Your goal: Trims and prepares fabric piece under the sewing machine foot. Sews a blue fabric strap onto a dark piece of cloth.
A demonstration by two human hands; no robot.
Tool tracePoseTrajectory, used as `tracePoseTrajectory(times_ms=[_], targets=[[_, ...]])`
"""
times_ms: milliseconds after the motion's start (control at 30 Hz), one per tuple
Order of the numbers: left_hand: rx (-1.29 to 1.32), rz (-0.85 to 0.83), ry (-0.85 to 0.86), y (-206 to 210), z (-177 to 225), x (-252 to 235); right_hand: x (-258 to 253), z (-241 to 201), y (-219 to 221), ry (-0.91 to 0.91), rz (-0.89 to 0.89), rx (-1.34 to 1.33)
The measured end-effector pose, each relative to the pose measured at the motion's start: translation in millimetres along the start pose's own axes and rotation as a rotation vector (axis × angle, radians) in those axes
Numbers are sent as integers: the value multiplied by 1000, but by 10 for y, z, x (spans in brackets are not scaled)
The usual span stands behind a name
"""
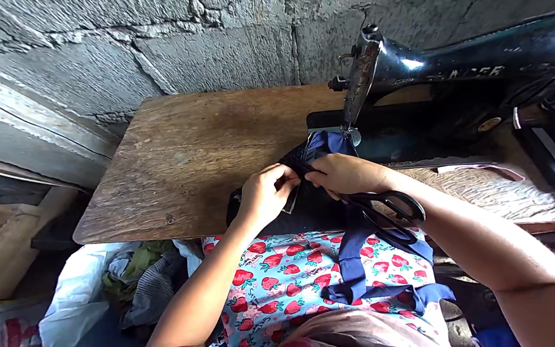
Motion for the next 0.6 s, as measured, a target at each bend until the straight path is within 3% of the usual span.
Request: tracePoseTrajectory(times_ms=[200, 367, 433, 533, 600], targets=[[-19, -12, 9, 9, 4, 1, -75, -70, -53, -13, -37, -10], [0, -27, 3, -21, -11, -9, -16, -114, -34, -7, 53, 45], [-61, 58, -64, -410, -218, -54, 130, -93, -145, 18, 90, 171], [-438, 412, -356, -1467, -800, 66, 529, 155, -397, 85, 217, 379], [-525, 506, -467, -1780, -771, 170, 782, 429, -616, 183, 367, 467]])
Point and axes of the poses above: each hand's wrist, its own x-axis away from the middle knuckle, its own y-axis out of the palm, z = x × y, the point moved 5 cm from there along -x, towards the middle knuckle, and after that the axes turned 2 degrees about -x, right-handed, at the moved point
